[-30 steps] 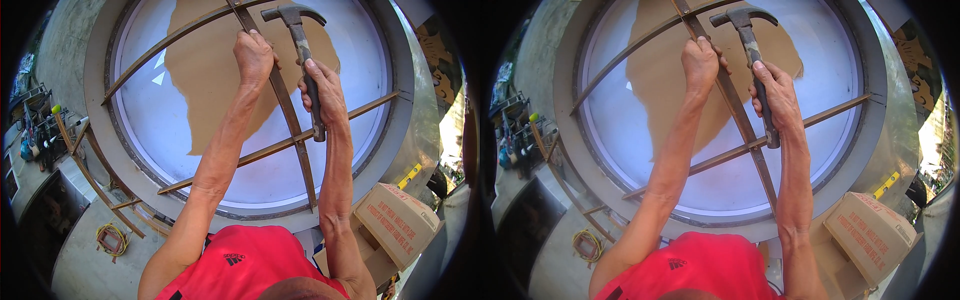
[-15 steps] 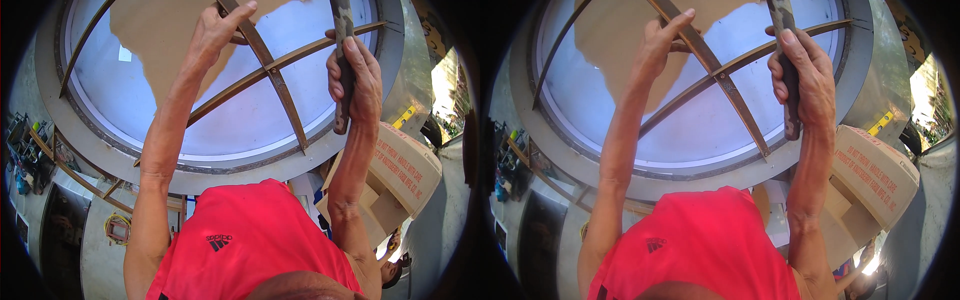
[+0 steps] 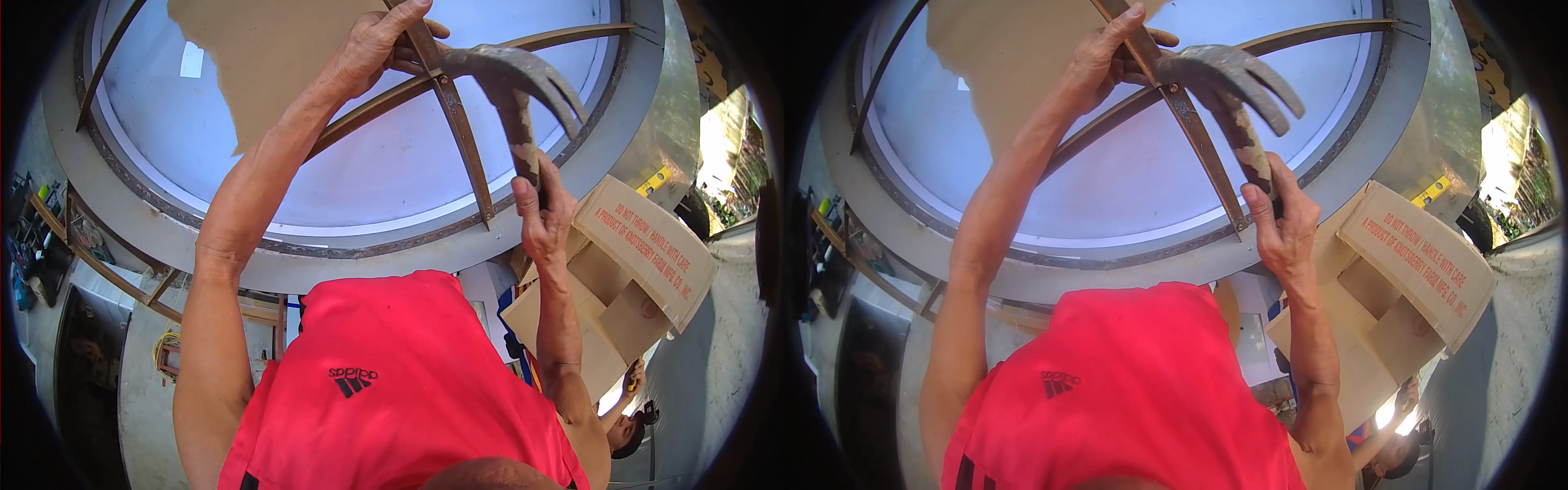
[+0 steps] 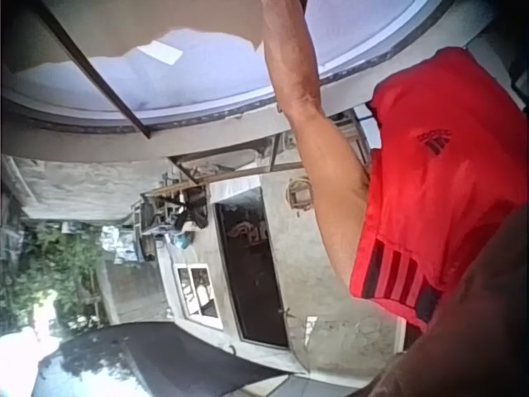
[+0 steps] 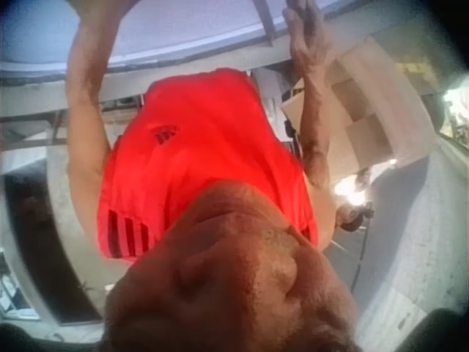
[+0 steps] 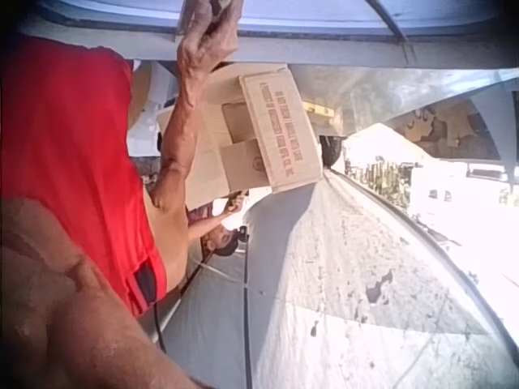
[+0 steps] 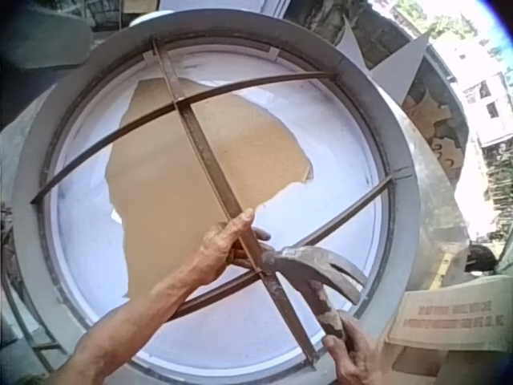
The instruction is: Assembling a circular metal and wood sign frame by hammering nails and fitting cardboard backing.
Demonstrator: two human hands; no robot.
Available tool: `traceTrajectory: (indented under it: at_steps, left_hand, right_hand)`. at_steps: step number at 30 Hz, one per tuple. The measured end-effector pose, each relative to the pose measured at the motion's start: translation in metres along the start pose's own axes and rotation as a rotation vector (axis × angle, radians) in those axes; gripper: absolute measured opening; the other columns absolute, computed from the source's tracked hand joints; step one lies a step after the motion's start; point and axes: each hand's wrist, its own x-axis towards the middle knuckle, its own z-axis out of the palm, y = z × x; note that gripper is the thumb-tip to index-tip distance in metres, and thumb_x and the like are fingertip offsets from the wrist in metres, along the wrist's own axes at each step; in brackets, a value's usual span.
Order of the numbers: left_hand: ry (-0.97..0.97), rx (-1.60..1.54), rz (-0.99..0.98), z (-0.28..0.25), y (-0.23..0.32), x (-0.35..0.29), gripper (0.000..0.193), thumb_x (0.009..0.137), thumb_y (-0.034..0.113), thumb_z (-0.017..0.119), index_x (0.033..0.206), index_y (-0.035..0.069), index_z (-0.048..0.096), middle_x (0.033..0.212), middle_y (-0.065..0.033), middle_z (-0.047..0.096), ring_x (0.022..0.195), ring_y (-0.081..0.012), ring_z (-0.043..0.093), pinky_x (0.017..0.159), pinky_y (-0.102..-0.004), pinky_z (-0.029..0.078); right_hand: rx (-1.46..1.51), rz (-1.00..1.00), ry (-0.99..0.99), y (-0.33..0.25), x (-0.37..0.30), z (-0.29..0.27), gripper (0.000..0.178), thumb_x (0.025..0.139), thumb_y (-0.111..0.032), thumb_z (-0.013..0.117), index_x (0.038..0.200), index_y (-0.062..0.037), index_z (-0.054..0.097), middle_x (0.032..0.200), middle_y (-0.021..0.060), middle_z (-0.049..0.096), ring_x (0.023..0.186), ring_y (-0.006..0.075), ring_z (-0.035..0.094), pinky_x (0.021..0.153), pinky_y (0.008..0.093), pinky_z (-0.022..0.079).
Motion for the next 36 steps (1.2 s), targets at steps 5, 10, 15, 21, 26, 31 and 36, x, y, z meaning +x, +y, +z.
traceTrajectory:
  at_steps: [5,10,15,21,26,31,36]
  left_hand:
    - [0.066,0.257,0.102,0.002,-0.002,-0.003,0.061,0.085,0.046,0.074,0.11,-0.009,0.065,0.096,-0.0149,0.071,0.081,-0.0222,0.072,0.078,-0.033,0.059]
    - [0.145,0.222,0.028,0.007,0.003,-0.007,0.047,0.078,0.033,0.081,0.1,-0.006,0.067,0.086,-0.0153,0.071,0.074,-0.0215,0.071,0.073,-0.0339,0.059]
    - [0.192,0.285,-0.001,0.012,0.015,-0.007,0.029,0.079,0.019,0.074,0.087,-0.008,0.068,0.073,-0.0154,0.068,0.064,-0.0228,0.069,0.056,-0.0355,0.059]
    - [0.254,0.34,-0.028,0.016,0.022,-0.01,0.026,0.077,0.018,0.075,0.082,-0.007,0.068,0.07,-0.0129,0.067,0.061,-0.0207,0.066,0.055,-0.0332,0.057]
    - [0.256,0.404,-0.033,0.017,0.023,-0.013,0.024,0.077,0.019,0.075,0.078,-0.004,0.069,0.067,-0.0114,0.066,0.06,-0.0202,0.065,0.056,-0.0342,0.054]
    - [0.271,0.421,-0.047,0.019,0.025,-0.012,0.023,0.077,0.019,0.074,0.077,-0.004,0.069,0.067,-0.0102,0.066,0.058,-0.019,0.063,0.055,-0.0338,0.052]
    - [0.286,0.444,-0.038,0.014,0.02,-0.008,0.021,0.076,0.017,0.074,0.073,-0.003,0.069,0.064,-0.0093,0.065,0.059,-0.0185,0.063,0.054,-0.0331,0.051]
  right_hand:
    - [-0.087,-0.083,0.03,-0.001,-0.009,0.019,0.039,0.096,-0.021,0.067,0.128,-0.001,0.059,0.098,0.0146,0.072,0.082,0.0208,0.069,0.074,0.0295,0.053]
    - [-0.084,-0.204,0.117,-0.005,-0.007,0.026,0.037,0.096,-0.018,0.067,0.128,-0.0018,0.059,0.1,0.0138,0.072,0.083,0.022,0.07,0.075,0.0305,0.054]
    - [-0.122,-0.256,0.124,-0.002,-0.007,0.028,0.038,0.095,-0.017,0.067,0.129,-0.0018,0.058,0.101,0.0143,0.072,0.084,0.0237,0.071,0.076,0.0322,0.055]
    - [-0.203,-0.234,0.12,0.006,-0.006,0.034,0.04,0.095,-0.017,0.068,0.129,-0.0006,0.058,0.097,0.0172,0.071,0.082,0.0265,0.071,0.073,0.0331,0.055]
    - [-0.177,-0.283,0.14,0.012,-0.007,0.034,0.04,0.095,-0.016,0.068,0.13,0.0008,0.057,0.099,0.0174,0.071,0.082,0.0271,0.071,0.073,0.0332,0.055]
    - [-0.252,-0.246,0.105,0.015,-0.007,0.032,0.041,0.094,-0.014,0.067,0.13,0.0024,0.056,0.102,0.0179,0.071,0.085,0.0285,0.072,0.075,0.0337,0.055]
    - [-0.161,-0.401,0.163,0.016,-0.007,0.033,0.039,0.095,-0.014,0.067,0.129,0.0018,0.057,0.097,0.0167,0.071,0.08,0.0269,0.071,0.07,0.033,0.055]
